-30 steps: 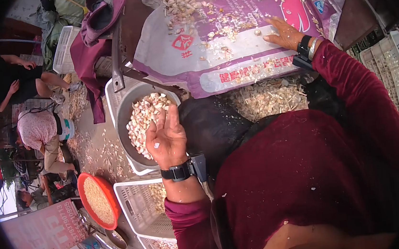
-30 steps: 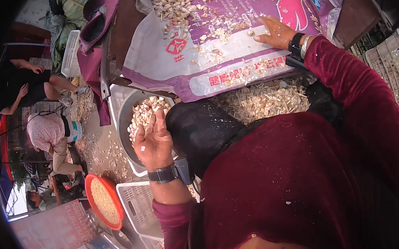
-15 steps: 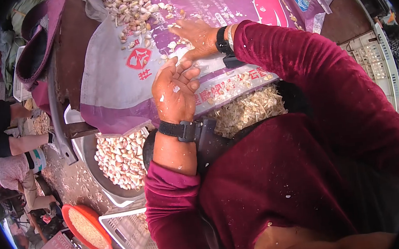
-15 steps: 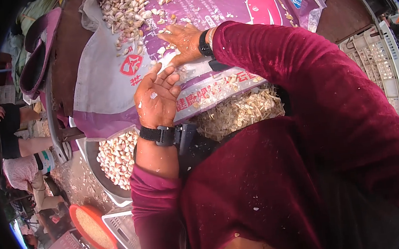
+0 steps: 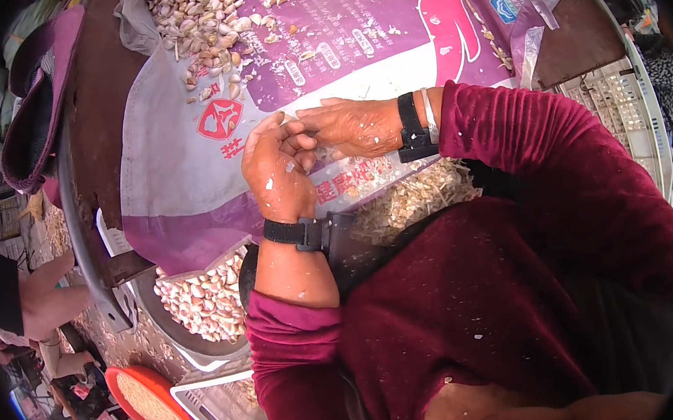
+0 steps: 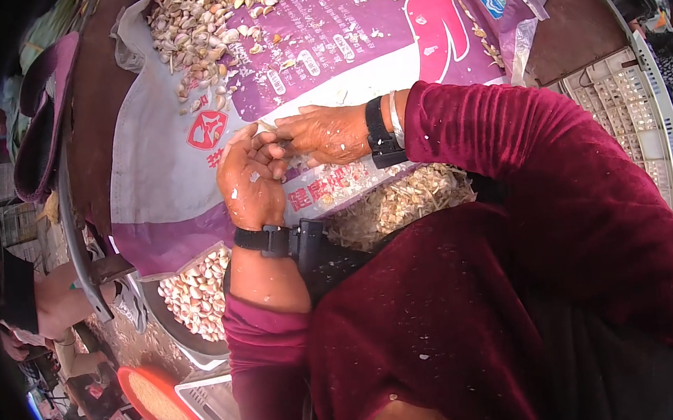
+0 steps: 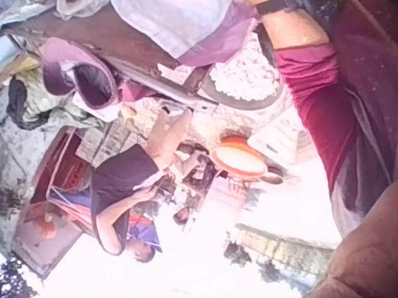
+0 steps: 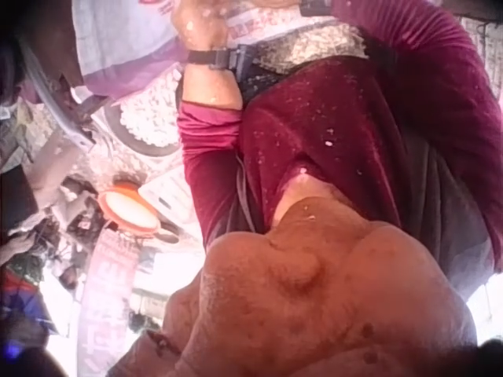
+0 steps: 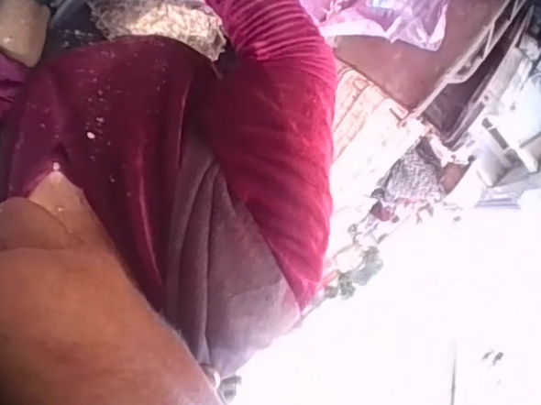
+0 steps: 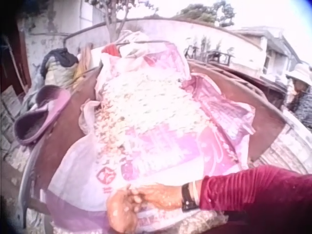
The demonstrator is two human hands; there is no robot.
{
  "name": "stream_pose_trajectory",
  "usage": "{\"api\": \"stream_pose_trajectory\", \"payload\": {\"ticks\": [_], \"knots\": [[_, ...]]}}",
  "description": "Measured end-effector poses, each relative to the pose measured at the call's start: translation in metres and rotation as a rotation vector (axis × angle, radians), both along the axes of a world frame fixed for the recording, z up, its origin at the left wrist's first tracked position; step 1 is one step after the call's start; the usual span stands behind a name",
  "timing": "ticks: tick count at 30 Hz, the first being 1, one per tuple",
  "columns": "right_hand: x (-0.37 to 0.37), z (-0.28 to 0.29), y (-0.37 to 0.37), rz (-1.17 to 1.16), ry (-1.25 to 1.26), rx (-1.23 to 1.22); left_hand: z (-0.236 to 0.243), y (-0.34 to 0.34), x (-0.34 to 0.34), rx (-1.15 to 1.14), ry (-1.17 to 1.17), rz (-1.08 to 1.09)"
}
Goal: The recorder is peeling garlic cloves from a large pile and placing them into a bowl.
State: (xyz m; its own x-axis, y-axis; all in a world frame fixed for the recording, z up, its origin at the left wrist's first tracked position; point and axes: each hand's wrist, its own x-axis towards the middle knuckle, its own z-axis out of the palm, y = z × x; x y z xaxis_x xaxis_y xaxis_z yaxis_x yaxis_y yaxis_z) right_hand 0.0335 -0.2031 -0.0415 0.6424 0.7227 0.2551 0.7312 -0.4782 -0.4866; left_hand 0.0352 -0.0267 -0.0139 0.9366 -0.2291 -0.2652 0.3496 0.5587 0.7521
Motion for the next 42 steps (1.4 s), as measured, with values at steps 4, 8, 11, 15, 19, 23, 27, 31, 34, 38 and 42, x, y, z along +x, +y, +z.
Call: {"api": "stream_pose_trajectory", "payload": {"ticks": [4, 8, 11, 15, 19, 23, 27, 31, 34, 38, 42], "knots": [[-0.037, -0.035, -0.026, 0.062, 0.038, 0.101, -0.002, -0.002, 0.000, 0.080, 0.030, -0.015], [-0.082, 0.016, -0.029, 0.091, 0.080, -0.041, -0.001, 0.001, -0.002, 0.124, 0.043, -0.036], [-0.076, 0.038, -0.039, 0.236, 0.205, -0.008, -0.002, -0.005, -0.002, 0.119, 0.035, -0.097], [-0.003, 0.049, -0.081, -0.362, -0.147, 0.091, -0.002, -0.002, -0.004, 0.150, 0.034, -0.146], [0.088, 0.038, -0.178, -1.025, -0.266, -0.280, 0.000, -0.005, -0.004, 0.155, 0.076, -0.171], [0.148, 0.008, -0.287, -1.033, -0.191, -0.871, 0.007, -0.006, -0.004, 0.166, 0.132, -0.167], [0.159, 0.016, -0.300, -1.278, 0.101, -0.382, 0.013, -0.011, -0.005, 0.130, 0.175, -0.220], [0.169, 0.028, -0.263, -1.225, 0.160, -0.037, 0.013, -0.016, -0.004, 0.102, 0.216, -0.261], [0.182, 0.003, -0.262, -0.999, -0.073, -0.182, 0.014, -0.023, -0.003, 0.097, 0.221, -0.289], [0.162, -0.010, -0.180, -0.625, -0.021, -0.181, 0.006, -0.020, -0.003, 0.106, 0.241, -0.258], [0.149, 0.011, -0.163, -0.660, -0.153, -0.146, 0.004, -0.016, -0.005, 0.103, 0.234, -0.241]]}}
